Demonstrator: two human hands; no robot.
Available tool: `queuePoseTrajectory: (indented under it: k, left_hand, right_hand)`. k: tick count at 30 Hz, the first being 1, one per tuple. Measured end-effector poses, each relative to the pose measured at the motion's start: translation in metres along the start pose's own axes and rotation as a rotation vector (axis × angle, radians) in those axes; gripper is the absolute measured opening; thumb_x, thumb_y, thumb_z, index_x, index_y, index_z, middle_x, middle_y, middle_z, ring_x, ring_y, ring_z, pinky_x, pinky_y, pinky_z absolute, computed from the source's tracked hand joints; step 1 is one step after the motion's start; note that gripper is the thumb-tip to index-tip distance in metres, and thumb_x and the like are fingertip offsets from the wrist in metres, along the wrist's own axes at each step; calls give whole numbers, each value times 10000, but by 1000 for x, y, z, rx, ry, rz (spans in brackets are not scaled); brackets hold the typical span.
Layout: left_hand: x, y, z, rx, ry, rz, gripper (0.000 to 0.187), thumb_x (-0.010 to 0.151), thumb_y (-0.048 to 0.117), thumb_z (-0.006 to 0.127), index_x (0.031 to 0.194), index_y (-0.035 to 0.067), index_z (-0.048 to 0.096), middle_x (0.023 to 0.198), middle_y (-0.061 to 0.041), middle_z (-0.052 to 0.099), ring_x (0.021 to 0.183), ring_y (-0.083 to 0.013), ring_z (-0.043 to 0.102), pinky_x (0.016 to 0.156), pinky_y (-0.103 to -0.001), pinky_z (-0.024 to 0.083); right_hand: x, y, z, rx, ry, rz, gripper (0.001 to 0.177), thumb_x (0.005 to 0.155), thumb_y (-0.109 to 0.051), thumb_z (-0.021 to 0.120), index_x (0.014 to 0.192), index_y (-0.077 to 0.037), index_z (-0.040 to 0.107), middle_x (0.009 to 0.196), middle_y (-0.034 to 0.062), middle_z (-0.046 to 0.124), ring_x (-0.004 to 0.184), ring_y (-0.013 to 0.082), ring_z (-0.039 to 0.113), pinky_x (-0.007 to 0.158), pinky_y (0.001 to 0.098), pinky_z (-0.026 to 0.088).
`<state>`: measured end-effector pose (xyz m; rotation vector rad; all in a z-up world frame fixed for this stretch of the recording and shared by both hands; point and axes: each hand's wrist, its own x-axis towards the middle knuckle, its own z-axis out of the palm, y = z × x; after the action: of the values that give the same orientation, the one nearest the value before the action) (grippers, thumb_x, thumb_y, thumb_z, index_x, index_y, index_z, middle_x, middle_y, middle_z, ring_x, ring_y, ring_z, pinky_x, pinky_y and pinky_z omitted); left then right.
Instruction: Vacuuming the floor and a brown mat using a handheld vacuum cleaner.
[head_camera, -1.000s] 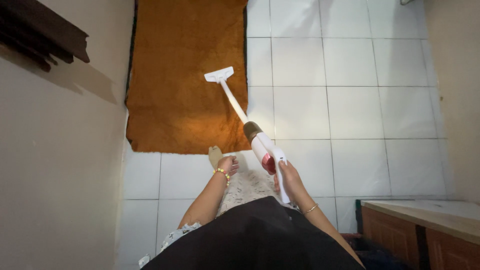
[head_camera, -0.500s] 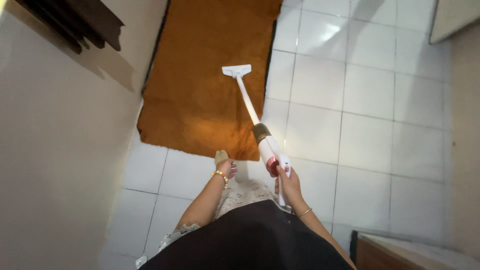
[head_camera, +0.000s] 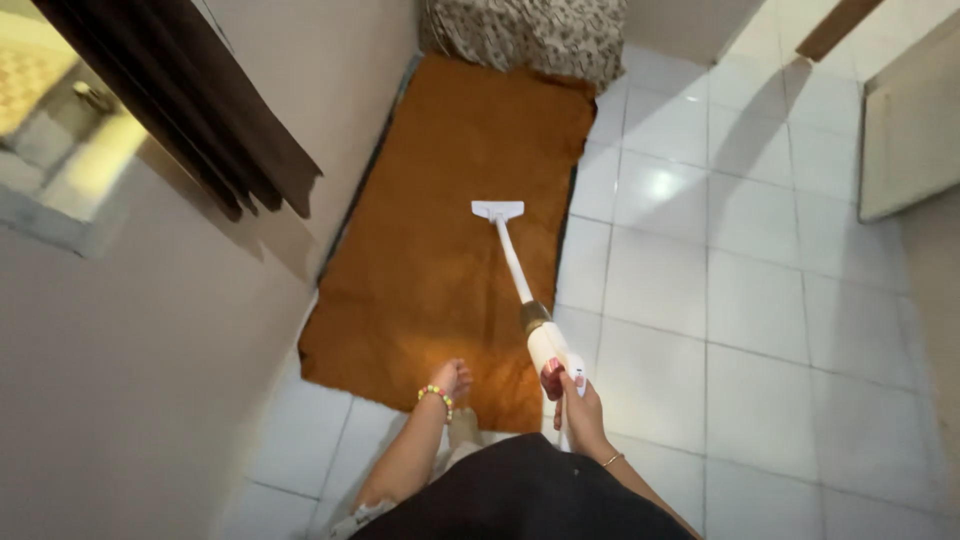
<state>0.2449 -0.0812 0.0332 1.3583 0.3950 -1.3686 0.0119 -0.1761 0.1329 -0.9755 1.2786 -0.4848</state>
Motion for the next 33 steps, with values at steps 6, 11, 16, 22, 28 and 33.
queuePoseTrajectory:
  k: [6, 11, 16, 22, 28, 33]
  left_hand:
    - [49, 35, -41, -428, -718, 161, 251, 955, 218, 471, 707, 180, 495, 568, -10, 576, 505, -221, 571, 362, -392, 402]
    - [65, 44, -55, -165, -76, 18, 257, 922, 354, 540, 1061, 139, 565, 1018, -74, 633, 886, -243, 602, 695, -415, 468]
    - [90, 69, -51, -147, 171, -53, 388, 931, 375, 598, 1232, 135, 643, 1223, -88, 725, 1015, -256, 690, 821, -422, 534]
    - [149, 126, -12, -430, 366, 54, 323, 946, 244, 603, 1204, 60, 661, 977, -153, 723, 590, -221, 572, 487, -333, 454]
    - [189, 200, 78, -416, 322, 90, 304, 940, 227, 629, 1193, 60, 660, 1005, -155, 736, 705, -257, 707, 555, -344, 470]
    - [201, 236, 133, -473, 342, 96, 269, 932, 265, 670, 1124, 77, 657, 974, -103, 741, 755, -247, 675, 607, -384, 509]
  right_hand:
    - [63, -41, 57, 6, -19, 6, 339, 962, -360, 628, 1042, -32, 600, 573, 74, 522, 408, 180, 485, 370, 340, 398]
    - [136, -68, 84, 6, -41, 1, 356, 967, -382, 620, 1020, -30, 603, 589, 74, 545, 410, 186, 494, 370, 344, 419]
    - [217, -108, 102, 36, -44, 56, 372, 973, -399, 627, 1050, -38, 575, 600, 67, 525, 414, 184, 484, 361, 354, 416]
    - [323, -185, 121, 8, -97, 44, 357, 946, -406, 616, 1105, -88, 586, 573, 80, 504, 386, 213, 472, 345, 371, 398]
    - [433, -247, 131, -62, -109, 46, 360, 967, -402, 621, 1061, -56, 596, 585, 81, 530, 400, 203, 507, 353, 364, 419]
    - [520, -282, 156, -38, -153, 9, 409, 991, -433, 616, 1013, -27, 570, 600, 90, 538, 393, 213, 508, 344, 367, 426]
